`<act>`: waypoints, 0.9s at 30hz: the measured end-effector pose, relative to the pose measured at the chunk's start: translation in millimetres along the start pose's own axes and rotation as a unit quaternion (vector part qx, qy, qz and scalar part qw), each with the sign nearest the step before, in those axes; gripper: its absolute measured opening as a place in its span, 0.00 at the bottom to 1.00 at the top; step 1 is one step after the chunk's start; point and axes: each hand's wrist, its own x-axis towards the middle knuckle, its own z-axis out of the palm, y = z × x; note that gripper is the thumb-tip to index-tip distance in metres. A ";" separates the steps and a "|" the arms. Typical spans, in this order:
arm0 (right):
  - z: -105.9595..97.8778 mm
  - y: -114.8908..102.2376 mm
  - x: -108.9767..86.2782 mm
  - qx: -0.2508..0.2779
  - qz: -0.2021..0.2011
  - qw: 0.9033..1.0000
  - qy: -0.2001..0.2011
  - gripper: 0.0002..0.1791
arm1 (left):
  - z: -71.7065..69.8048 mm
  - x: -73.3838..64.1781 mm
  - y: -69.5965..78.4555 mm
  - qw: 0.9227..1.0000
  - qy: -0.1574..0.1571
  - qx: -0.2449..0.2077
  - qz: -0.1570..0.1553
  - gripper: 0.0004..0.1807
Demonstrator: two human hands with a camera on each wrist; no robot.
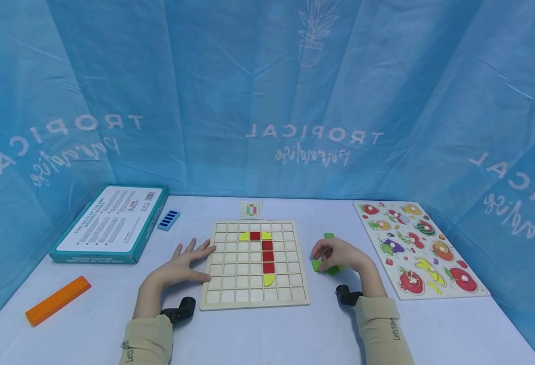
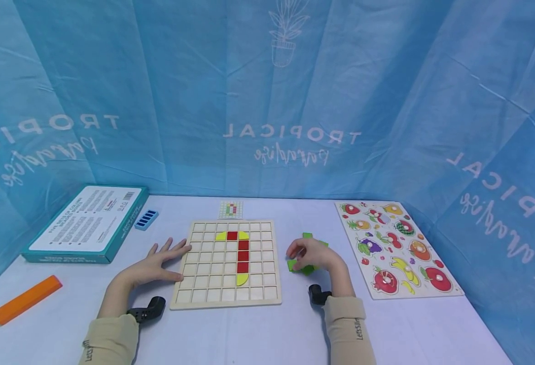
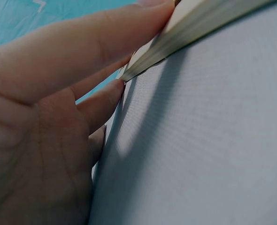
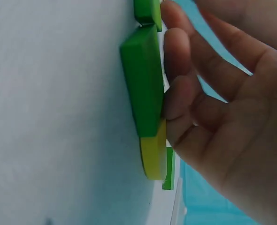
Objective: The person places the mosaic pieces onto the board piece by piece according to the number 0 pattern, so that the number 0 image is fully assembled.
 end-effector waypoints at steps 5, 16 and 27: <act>2.9 -2.4 -0.8 -0.032 0.021 0.999 0.000 0.15 | 0.5 -1.1 1.6 1.000 0.001 0.000 -0.006 0.51; 3.6 -5.3 -2.7 -0.032 0.001 0.999 0.010 0.16 | 1.3 -1.4 0.2 1.000 -0.001 0.007 0.001 0.50; 2.4 -5.6 1.4 -0.037 -0.004 0.994 0.104 0.15 | 0.7 -0.8 -0.3 1.000 0.001 0.010 0.006 0.50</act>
